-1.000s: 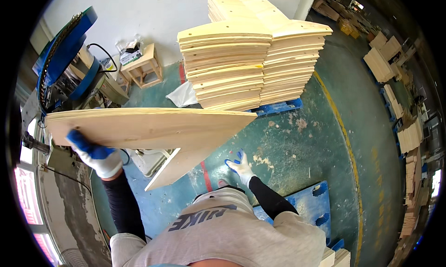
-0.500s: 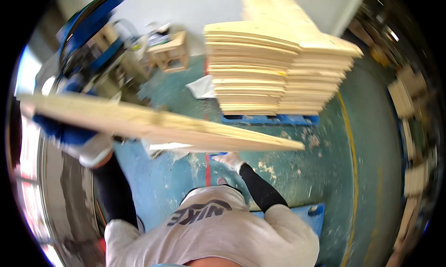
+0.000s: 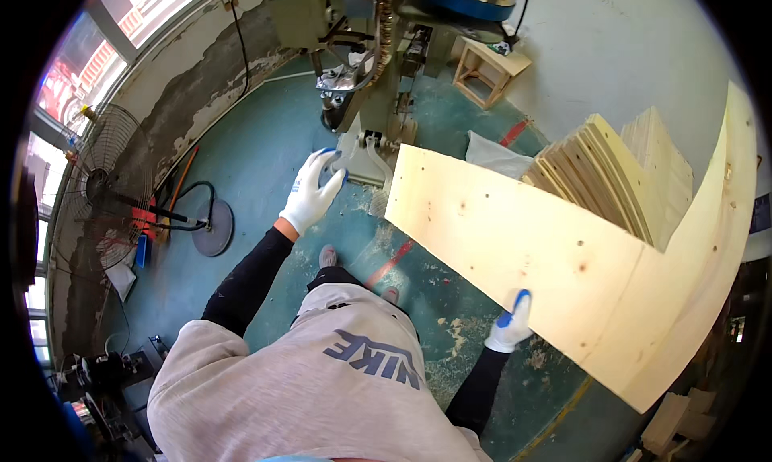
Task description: The person picks up L-shaped wooden boards from a pallet and places them individually into a machine to install metal rivets. The person then stacks the finished boards onto a separate pallet and occasionally reaches into a hopper to adjust the supply of metal rivets.
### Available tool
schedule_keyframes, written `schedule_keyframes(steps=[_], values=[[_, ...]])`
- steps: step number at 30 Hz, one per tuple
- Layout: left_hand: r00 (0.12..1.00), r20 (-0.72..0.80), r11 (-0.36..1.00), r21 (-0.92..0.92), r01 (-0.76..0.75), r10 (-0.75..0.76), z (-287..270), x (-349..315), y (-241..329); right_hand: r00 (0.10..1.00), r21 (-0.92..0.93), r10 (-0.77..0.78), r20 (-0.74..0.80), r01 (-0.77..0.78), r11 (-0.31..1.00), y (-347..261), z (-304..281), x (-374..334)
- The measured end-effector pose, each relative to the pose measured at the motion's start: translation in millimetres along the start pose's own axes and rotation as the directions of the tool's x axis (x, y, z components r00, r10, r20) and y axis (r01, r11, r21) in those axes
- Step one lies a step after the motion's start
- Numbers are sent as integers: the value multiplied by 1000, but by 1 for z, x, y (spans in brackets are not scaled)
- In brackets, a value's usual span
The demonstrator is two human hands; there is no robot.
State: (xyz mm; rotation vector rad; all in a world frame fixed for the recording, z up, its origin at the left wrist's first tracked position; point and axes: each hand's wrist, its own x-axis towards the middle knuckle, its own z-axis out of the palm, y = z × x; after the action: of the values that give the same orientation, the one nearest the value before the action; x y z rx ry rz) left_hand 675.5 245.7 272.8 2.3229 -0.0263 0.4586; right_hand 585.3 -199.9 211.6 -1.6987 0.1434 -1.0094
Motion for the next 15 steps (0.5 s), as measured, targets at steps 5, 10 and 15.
schedule_keyframes(steps=[5,10,15], values=[[951,163,964,72,255,-263,31,-55,-90,983,-191,54,178,-19,981,-49,-4,18],[809,447,676,-461,575,-383,-13,-40,-138,905,111,416,94,-424,899,-66,78,-48],[866,342,737,-462,493,-365,-83,2,-197,786,412,609,107,-593,692,-100,154,-118]])
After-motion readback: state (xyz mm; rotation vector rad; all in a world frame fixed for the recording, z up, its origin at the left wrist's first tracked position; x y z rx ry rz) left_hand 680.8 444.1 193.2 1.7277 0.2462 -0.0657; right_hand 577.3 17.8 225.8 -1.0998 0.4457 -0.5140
